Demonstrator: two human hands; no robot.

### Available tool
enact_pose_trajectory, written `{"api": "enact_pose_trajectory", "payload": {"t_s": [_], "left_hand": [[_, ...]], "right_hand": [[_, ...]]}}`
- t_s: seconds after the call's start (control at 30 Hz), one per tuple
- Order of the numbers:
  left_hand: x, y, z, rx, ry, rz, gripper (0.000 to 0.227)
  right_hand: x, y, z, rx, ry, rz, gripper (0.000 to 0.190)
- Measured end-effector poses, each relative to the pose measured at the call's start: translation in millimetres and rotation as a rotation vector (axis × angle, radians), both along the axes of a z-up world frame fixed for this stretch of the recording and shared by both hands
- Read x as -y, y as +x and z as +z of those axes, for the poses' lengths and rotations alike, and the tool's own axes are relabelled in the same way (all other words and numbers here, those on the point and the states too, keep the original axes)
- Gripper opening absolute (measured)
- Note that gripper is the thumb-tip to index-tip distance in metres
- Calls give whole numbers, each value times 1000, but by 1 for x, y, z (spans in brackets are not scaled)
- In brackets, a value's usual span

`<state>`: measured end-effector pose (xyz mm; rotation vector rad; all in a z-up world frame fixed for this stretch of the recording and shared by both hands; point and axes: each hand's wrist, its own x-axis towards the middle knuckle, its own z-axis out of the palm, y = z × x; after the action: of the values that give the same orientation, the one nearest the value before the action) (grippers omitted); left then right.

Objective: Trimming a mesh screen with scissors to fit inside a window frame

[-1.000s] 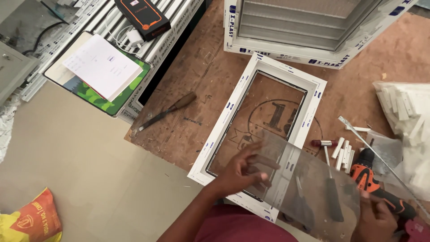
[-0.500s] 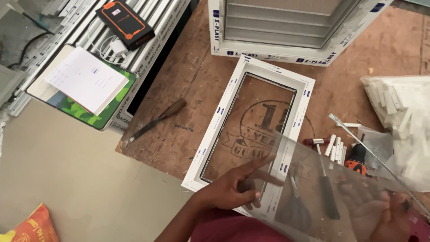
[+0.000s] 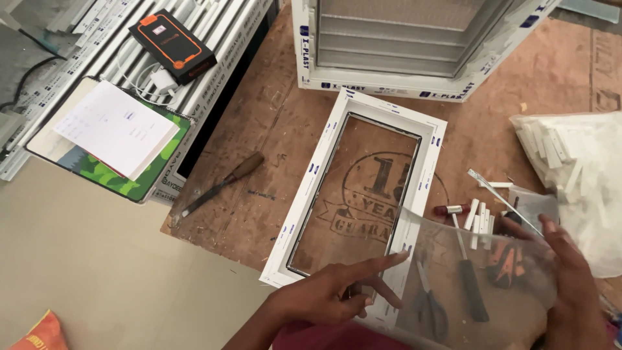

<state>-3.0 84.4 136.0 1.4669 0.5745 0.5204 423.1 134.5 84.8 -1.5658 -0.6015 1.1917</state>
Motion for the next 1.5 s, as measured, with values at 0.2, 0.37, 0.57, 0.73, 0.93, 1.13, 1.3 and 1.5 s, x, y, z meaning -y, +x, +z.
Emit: {"api": "enact_pose_trajectory", "payload": {"t_s": [0.2, 0.37, 0.57, 0.73, 0.93, 1.13, 1.3, 1.5], "left_hand": [[-2, -10, -17, 20, -25, 46, 94], [0, -14, -9, -24, 86, 12, 94], [0, -11, -10, -29, 127, -61, 89], [5, -17, -8, 1, 281, -51, 88], [8, -25, -7, 37, 319, -73, 88], [9, -30, -10, -13, 298, -59, 89], [7, -34, -18, 50, 289, -40, 89], [8, -41, -38, 107, 271, 21, 86]], "right_hand": [[-31, 27, -15, 110, 93, 249, 66], [-54, 2, -9, 595, -252, 503, 55], [-50, -67, -27, 639, -239, 890, 54], [-38, -107, -43, 254, -405, 1033, 71], [-48, -103, -45, -161, -322, 1195, 73], [-46, -114, -15, 19, -308, 1213, 73], [-47, -105, -1, 43, -105, 1092, 53], [-60, -34, 22, 349, 89, 1070, 54]]}}
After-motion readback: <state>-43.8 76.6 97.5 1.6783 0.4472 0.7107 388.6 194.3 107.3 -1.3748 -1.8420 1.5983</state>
